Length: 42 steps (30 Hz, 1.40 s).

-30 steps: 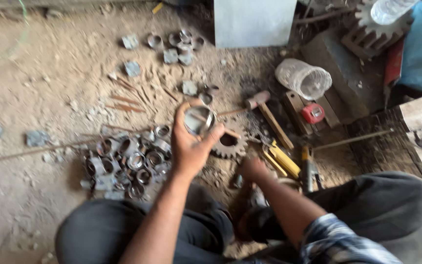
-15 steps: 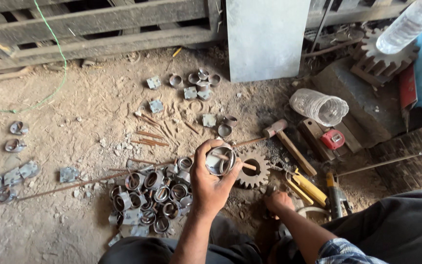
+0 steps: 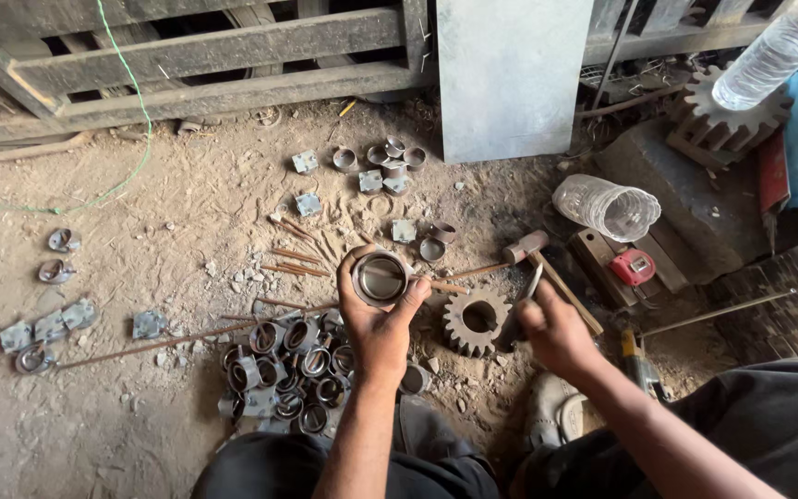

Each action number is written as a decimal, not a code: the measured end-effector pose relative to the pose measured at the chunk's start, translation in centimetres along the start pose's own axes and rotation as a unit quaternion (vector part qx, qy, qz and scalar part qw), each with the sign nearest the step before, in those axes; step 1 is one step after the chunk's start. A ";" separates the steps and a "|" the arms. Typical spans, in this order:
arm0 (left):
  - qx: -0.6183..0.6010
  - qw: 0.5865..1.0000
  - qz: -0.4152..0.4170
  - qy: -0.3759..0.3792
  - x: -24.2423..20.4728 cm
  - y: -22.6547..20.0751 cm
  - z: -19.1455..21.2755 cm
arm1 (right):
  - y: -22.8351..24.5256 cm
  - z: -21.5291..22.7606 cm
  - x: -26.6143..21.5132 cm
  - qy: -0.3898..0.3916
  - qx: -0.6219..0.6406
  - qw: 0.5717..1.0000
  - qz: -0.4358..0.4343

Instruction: The person sits on the ground and welds small metal rings onto a gear-shaped metal piece using a handheld welding tool. They repeatedly pick up rings, position them, weld them, and then inspect the result.

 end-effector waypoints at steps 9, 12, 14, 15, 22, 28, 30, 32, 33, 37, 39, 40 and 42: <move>0.207 0.925 -0.302 0.106 -4.4 -4.3 -3.3 | 3.2 -2.1 -6.3 0.015 0.409 0.851 -0.328; 0.096 0.955 -0.239 0.150 -5.3 -3.6 -4.1 | 3.4 -3.7 -8.3 0.076 0.388 0.848 -0.353; 0.112 0.968 -0.191 0.118 -4.7 -2.6 -4.2 | 3.3 -4.0 -9.0 0.072 0.404 0.830 -0.378; 0.117 0.973 -0.167 0.106 -4.3 -2.1 -4.4 | 3.2 -4.1 -9.0 0.065 0.414 0.821 -0.389; 0.216 0.934 -0.254 0.128 -5.6 -2.7 -6.1 | 2.4 -5.4 -9.0 0.102 0.471 0.799 -0.361; 0.214 0.903 -0.331 0.173 -7.3 -4.3 -8.5 | 1.3 -5.5 -8.7 0.080 0.474 0.792 -0.377; 0.254 0.929 -0.237 0.132 -5.6 -2.7 -8.2 | 1.8 -5.4 -8.5 0.075 0.469 0.790 -0.388; 0.263 0.885 -0.361 0.129 -6.7 -4.7 -8.7 | 2.5 -5.2 -7.5 0.073 0.464 0.794 -0.386; 0.267 0.861 -0.411 0.132 -8.0 -5.2 -8.3 | 2.3 -5.0 -8.2 0.067 0.460 0.792 -0.394; 0.200 0.965 -0.130 0.111 -4.7 -0.1 -6.3 | 2.0 -5.0 -8.8 0.065 0.462 0.774 -0.429; 0.256 0.952 -0.128 0.107 -4.7 0.3 -5.7 | 2.1 -5.4 -8.8 0.058 0.480 0.758 -0.437; 0.230 0.965 -0.086 0.098 -4.4 1.1 -5.2 | 2.1 -6.5 -9.2 0.072 0.500 0.732 -0.456; 0.163 0.984 0.008 0.065 -4.3 3.6 -4.7 | 0.9 -7.3 -10.1 0.098 0.524 0.685 -0.496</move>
Point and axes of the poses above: each hand's wrist, its own x-axis towards the middle knuckle, its own z-axis out of the back of the hand, y = z × x, the point moved 10 cm from there along x, towards the middle knuckle, and after that the axes turned 14 degrees about -y, right-handed, at the moved point
